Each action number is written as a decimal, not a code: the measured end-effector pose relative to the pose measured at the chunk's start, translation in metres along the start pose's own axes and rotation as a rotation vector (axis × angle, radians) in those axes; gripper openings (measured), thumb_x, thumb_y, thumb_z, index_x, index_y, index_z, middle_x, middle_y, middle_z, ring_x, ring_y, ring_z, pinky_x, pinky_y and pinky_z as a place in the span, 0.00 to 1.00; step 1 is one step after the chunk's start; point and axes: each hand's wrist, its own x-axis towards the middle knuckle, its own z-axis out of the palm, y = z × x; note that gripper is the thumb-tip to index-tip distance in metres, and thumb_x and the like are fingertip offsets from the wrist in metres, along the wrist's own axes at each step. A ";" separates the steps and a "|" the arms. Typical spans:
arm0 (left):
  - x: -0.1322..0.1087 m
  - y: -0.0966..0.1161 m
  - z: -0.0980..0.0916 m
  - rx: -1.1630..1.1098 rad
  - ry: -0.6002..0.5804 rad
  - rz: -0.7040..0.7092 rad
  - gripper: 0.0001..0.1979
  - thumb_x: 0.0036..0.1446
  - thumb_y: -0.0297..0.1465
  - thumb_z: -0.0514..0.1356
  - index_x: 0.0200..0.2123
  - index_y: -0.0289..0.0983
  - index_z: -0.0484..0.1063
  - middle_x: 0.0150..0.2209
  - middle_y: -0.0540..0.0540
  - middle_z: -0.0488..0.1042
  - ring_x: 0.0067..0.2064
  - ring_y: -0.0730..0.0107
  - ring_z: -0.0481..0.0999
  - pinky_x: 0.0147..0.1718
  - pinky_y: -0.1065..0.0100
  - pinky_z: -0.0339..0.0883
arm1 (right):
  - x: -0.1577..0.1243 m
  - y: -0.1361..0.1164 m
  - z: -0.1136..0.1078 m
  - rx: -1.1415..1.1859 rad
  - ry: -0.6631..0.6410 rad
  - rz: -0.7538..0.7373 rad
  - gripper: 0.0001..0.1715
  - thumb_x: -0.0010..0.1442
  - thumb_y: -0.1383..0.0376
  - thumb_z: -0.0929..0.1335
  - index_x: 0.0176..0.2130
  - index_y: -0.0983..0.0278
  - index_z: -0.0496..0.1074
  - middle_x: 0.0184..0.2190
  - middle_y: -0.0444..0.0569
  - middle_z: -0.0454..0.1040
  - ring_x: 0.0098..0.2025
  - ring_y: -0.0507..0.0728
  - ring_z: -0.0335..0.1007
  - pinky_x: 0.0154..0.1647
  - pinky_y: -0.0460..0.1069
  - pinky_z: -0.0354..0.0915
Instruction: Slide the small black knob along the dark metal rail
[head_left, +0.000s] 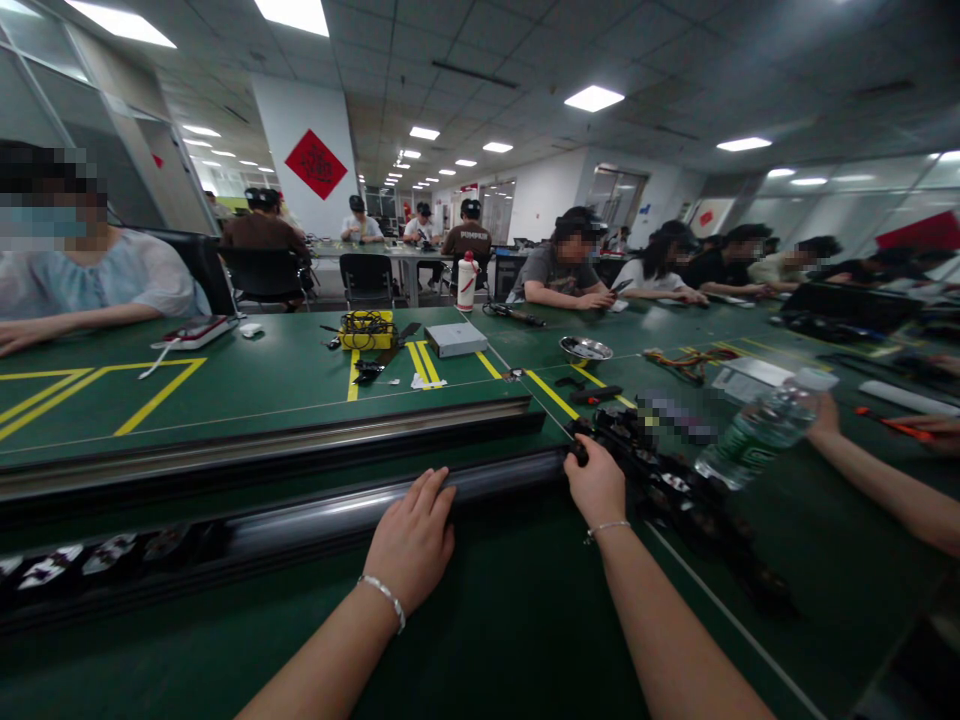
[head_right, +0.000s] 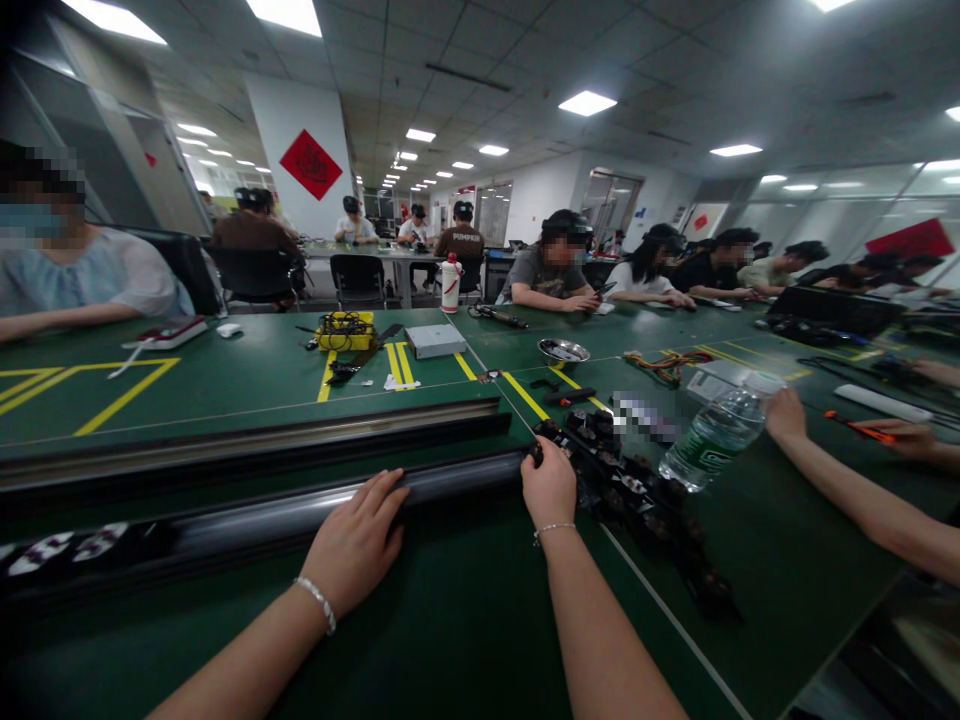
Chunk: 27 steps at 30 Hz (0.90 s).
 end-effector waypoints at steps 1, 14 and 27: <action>0.000 0.000 0.000 0.002 -0.004 -0.002 0.20 0.51 0.28 0.52 0.50 0.38 0.64 0.57 0.43 0.62 0.58 0.61 0.59 0.52 0.59 0.61 | 0.000 0.000 0.000 0.000 -0.001 -0.004 0.23 0.51 0.68 0.61 0.47 0.70 0.68 0.45 0.55 0.71 0.48 0.58 0.65 0.51 0.52 0.59; 0.001 0.001 -0.002 0.017 -0.041 -0.016 0.21 0.51 0.28 0.51 0.50 0.38 0.63 0.57 0.44 0.61 0.58 0.60 0.59 0.52 0.59 0.61 | 0.000 0.003 0.001 0.008 0.023 0.018 0.24 0.51 0.67 0.61 0.48 0.68 0.67 0.43 0.55 0.71 0.45 0.59 0.66 0.49 0.53 0.59; 0.000 0.001 -0.001 0.007 -0.016 -0.003 0.21 0.51 0.28 0.52 0.50 0.38 0.63 0.57 0.43 0.61 0.58 0.60 0.59 0.53 0.59 0.61 | 0.000 0.002 -0.004 -0.017 0.012 0.146 0.27 0.50 0.63 0.62 0.50 0.68 0.64 0.43 0.55 0.71 0.45 0.61 0.67 0.46 0.52 0.60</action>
